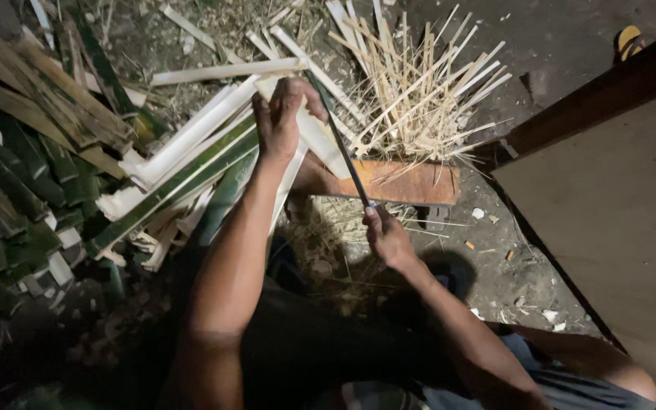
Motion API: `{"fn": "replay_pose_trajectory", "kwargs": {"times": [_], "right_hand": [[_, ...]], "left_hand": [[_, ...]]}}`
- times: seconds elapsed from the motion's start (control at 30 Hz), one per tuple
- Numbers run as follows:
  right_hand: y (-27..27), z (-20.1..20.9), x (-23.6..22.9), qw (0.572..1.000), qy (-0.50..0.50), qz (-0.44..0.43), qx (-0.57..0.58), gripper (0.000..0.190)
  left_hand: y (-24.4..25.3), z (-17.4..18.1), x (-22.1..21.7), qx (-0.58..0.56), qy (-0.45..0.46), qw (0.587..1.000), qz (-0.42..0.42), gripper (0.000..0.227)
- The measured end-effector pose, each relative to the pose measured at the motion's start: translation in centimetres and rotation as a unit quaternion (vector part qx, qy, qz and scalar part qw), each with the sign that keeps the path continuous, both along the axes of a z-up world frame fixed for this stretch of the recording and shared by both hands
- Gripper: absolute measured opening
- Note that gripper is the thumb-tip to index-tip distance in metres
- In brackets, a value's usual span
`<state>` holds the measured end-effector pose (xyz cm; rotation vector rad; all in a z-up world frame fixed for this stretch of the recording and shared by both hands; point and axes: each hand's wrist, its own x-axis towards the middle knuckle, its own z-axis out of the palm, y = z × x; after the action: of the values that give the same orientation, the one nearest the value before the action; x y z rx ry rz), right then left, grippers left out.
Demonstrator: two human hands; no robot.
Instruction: The person uses a knife to split bamboo stalks into thin strips on a wooden block. The person repeatedly picks up bamboo pieces, splits them, and places the resulting strips into a pile.
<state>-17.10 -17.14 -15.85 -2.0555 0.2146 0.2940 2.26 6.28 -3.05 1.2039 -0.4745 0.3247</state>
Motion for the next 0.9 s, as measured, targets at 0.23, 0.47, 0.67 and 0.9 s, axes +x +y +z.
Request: {"fn": "replay_pose_trajectory", "kwargs": {"times": [0.23,0.47,0.67,0.9], "right_hand": [[2.6,-3.2,-0.7,0.999,-0.001,-0.039,0.031,0.051],[-1.2,-3.7,1.7,0.996,0.065,-0.007,-0.064,0.051],[1.5,4.4,0.0,0.982,0.030,-0.019,0.187,0.049],[1.0,-5.7,0.6,0.999,0.012,-0.027,0.016,0.043]], "left_hand": [[-0.1,-0.7,0.0,-0.032,0.020,0.999,0.002,0.047],[-1.5,0.0,0.8,0.049,-0.073,0.992,0.091,0.047],[-1.2,-0.6,0.9,0.222,-0.003,0.974,0.052,0.066],[-1.2,-1.8,0.9,0.158,-0.029,0.986,0.046,0.061]]}}
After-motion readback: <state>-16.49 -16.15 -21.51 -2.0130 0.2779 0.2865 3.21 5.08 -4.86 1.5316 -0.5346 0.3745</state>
